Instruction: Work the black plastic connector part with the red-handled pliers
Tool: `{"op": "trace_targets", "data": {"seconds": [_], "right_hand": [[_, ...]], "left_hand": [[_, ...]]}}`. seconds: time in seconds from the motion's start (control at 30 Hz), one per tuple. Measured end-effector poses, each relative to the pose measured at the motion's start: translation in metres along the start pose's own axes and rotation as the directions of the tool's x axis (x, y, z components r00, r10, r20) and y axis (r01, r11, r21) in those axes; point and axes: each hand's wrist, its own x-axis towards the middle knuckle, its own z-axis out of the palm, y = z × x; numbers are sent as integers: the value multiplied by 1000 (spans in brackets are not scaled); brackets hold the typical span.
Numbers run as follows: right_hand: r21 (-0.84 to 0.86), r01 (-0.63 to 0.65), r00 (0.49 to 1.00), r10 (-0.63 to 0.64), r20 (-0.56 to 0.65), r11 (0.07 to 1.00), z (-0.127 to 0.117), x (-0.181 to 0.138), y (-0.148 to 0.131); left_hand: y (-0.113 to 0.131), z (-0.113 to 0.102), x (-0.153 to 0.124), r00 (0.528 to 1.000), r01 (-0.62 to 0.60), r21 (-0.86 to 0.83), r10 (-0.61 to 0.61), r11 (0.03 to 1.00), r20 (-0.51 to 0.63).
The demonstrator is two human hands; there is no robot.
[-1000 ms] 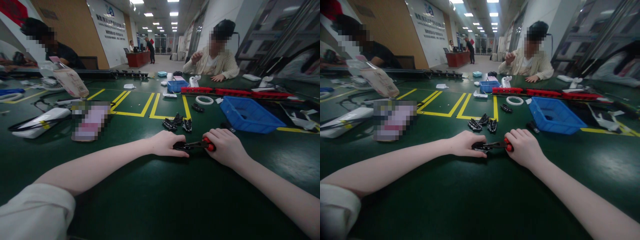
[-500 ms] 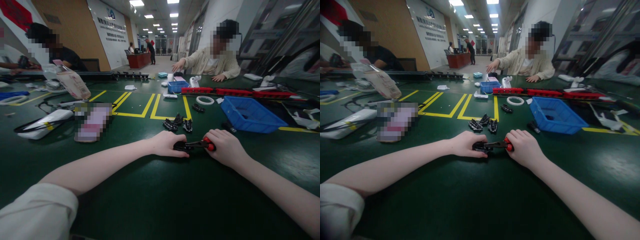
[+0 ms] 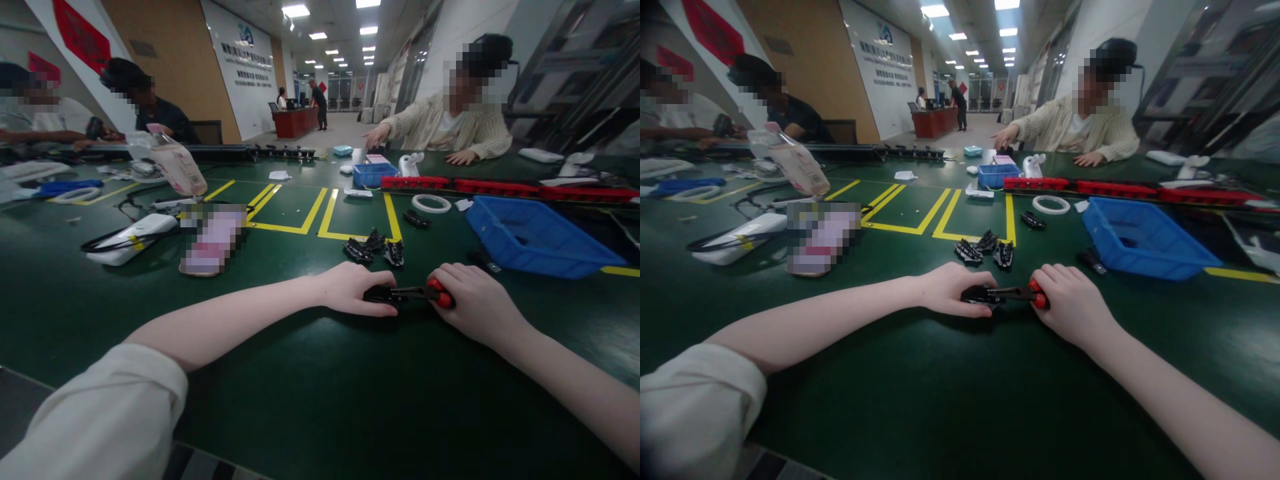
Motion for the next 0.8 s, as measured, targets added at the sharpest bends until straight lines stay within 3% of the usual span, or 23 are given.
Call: {"op": "trace_targets", "data": {"seconds": [0.2, 0.57, 0.8], "right_hand": [[19, -33, 999, 32, 25, 999, -1, 0, -1], [47, -93, 991, 88, 99, 995, -5, 4, -4], [57, -112, 993, 109, 41, 992, -3, 2, -3]], "left_hand": [[1, 0, 0, 1000, -29, -5, 29, 1000, -4], [-1, 2, 1, 1000, 26, 44, -26, 999, 0], [1, 2, 1, 1000, 23, 35, -23, 999, 7]]}}
